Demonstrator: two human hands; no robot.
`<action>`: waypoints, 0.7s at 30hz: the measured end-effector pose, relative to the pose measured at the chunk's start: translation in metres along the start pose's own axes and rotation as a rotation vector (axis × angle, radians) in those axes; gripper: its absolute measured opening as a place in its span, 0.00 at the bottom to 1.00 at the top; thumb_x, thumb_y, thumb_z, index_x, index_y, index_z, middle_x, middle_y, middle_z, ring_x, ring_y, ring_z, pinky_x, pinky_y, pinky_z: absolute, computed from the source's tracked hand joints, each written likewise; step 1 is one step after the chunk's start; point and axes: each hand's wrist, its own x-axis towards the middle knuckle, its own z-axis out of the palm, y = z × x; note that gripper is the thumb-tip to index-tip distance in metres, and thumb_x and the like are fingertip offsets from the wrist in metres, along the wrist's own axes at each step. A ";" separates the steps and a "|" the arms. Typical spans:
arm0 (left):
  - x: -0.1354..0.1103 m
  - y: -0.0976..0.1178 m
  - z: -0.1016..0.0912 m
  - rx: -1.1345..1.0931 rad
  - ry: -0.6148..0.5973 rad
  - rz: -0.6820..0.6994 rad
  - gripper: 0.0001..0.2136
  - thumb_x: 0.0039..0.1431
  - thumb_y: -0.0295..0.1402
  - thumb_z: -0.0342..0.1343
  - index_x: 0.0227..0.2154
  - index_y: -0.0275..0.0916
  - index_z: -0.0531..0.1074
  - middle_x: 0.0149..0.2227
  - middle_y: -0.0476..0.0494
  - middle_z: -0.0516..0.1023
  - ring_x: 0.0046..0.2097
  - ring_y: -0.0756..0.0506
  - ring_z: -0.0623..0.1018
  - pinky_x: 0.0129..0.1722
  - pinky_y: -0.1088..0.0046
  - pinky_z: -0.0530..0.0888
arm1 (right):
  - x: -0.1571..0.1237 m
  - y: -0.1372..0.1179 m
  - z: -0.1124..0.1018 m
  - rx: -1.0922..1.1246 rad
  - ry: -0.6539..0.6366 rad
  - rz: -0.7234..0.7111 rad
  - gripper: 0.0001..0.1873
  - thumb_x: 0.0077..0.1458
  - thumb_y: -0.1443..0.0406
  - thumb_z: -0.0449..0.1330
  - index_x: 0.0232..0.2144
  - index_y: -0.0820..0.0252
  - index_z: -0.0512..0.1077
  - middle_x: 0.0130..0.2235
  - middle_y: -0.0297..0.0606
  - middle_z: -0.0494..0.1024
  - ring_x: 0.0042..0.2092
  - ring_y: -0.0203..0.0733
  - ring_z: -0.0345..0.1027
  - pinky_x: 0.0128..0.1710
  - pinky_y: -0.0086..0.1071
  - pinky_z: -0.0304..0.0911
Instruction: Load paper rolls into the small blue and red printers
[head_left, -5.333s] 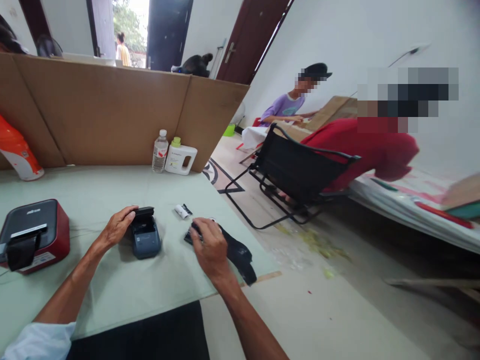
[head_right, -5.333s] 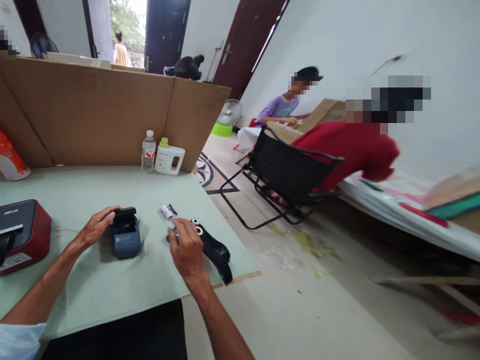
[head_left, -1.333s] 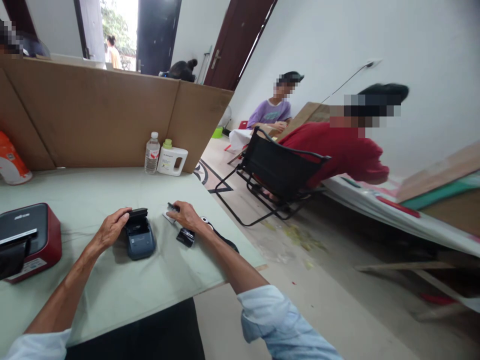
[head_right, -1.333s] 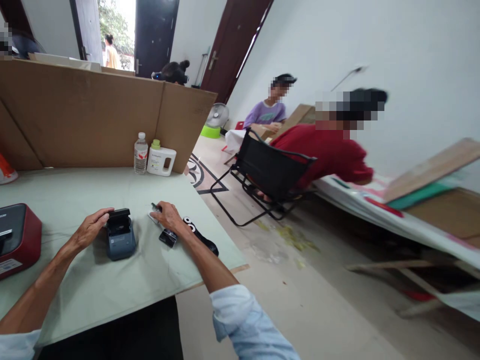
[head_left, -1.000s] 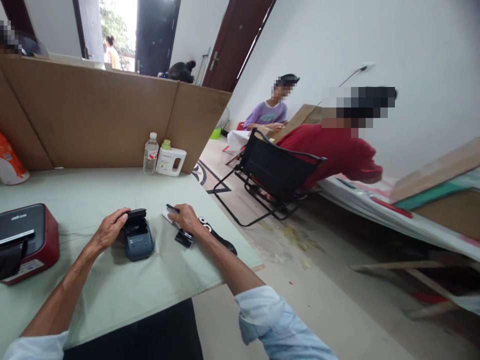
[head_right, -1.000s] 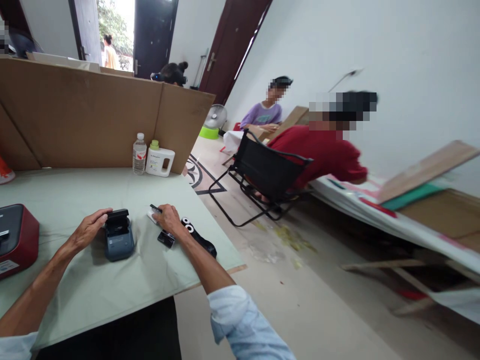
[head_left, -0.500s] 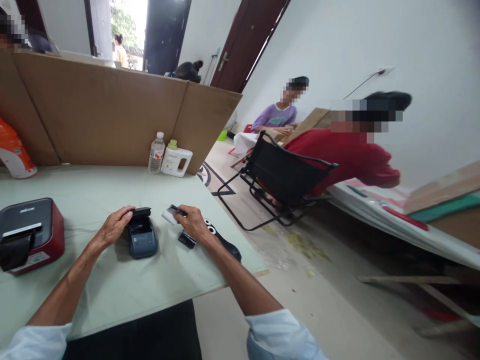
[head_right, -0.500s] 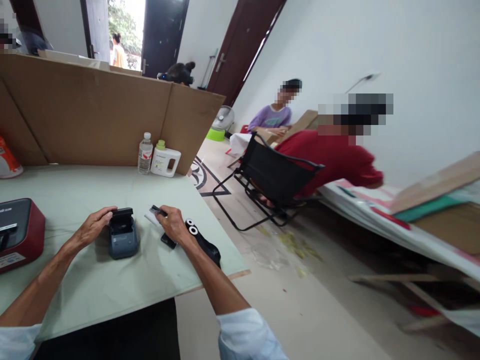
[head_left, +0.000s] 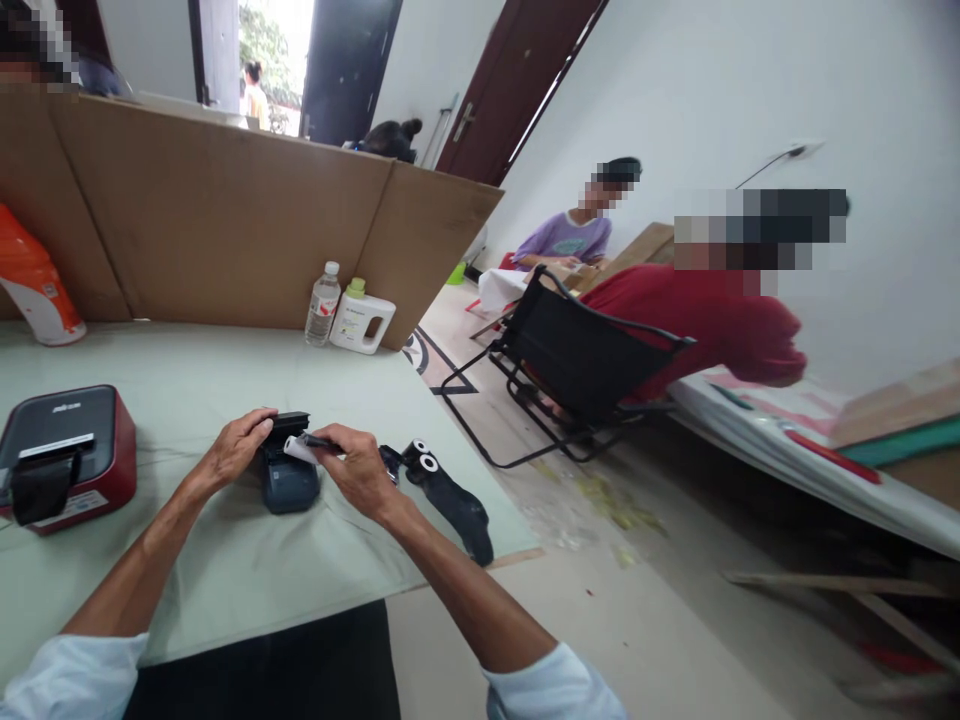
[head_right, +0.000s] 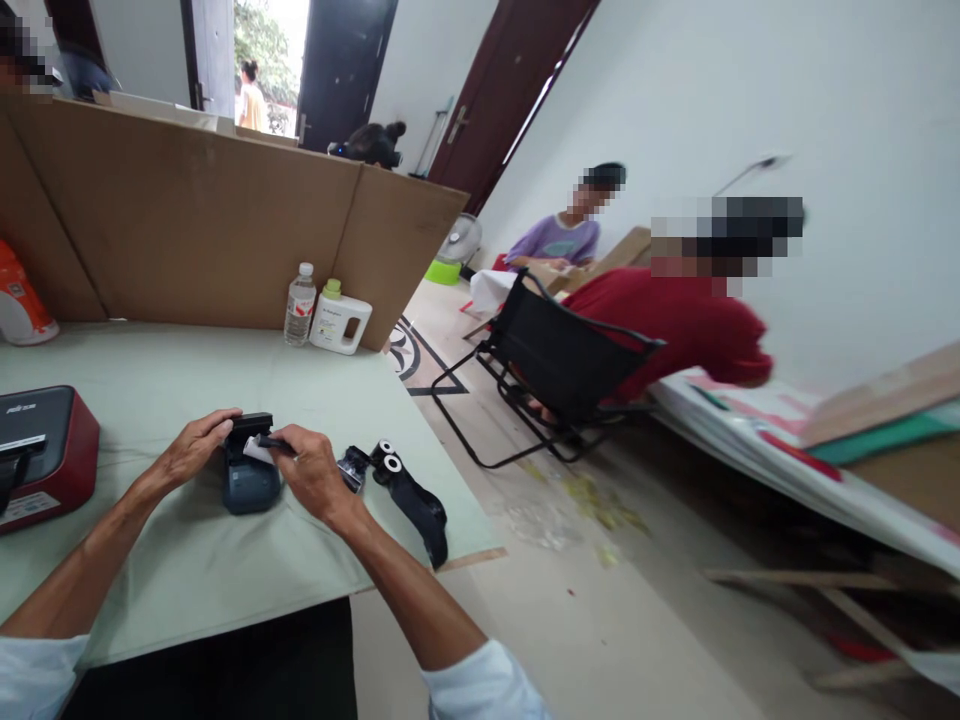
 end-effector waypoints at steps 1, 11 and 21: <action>0.000 0.000 0.000 -0.004 -0.002 0.000 0.29 0.63 0.54 0.50 0.54 0.39 0.78 0.56 0.38 0.81 0.57 0.34 0.78 0.60 0.57 0.72 | -0.002 0.000 0.004 -0.042 0.004 -0.052 0.09 0.59 0.69 0.59 0.38 0.58 0.79 0.39 0.38 0.83 0.40 0.42 0.76 0.45 0.32 0.68; -0.001 0.000 0.001 0.012 -0.001 0.017 0.29 0.63 0.53 0.49 0.55 0.36 0.77 0.56 0.36 0.80 0.58 0.34 0.78 0.62 0.56 0.70 | 0.000 0.005 0.015 -0.234 -0.147 -0.196 0.15 0.57 0.76 0.57 0.42 0.56 0.77 0.44 0.41 0.82 0.49 0.44 0.77 0.53 0.35 0.70; -0.003 0.001 0.001 -0.006 -0.013 0.023 0.28 0.65 0.50 0.48 0.55 0.35 0.77 0.56 0.35 0.80 0.58 0.34 0.78 0.61 0.55 0.71 | 0.004 0.021 0.025 -0.237 -0.054 -0.435 0.11 0.60 0.75 0.55 0.36 0.58 0.75 0.40 0.42 0.80 0.42 0.43 0.75 0.45 0.35 0.73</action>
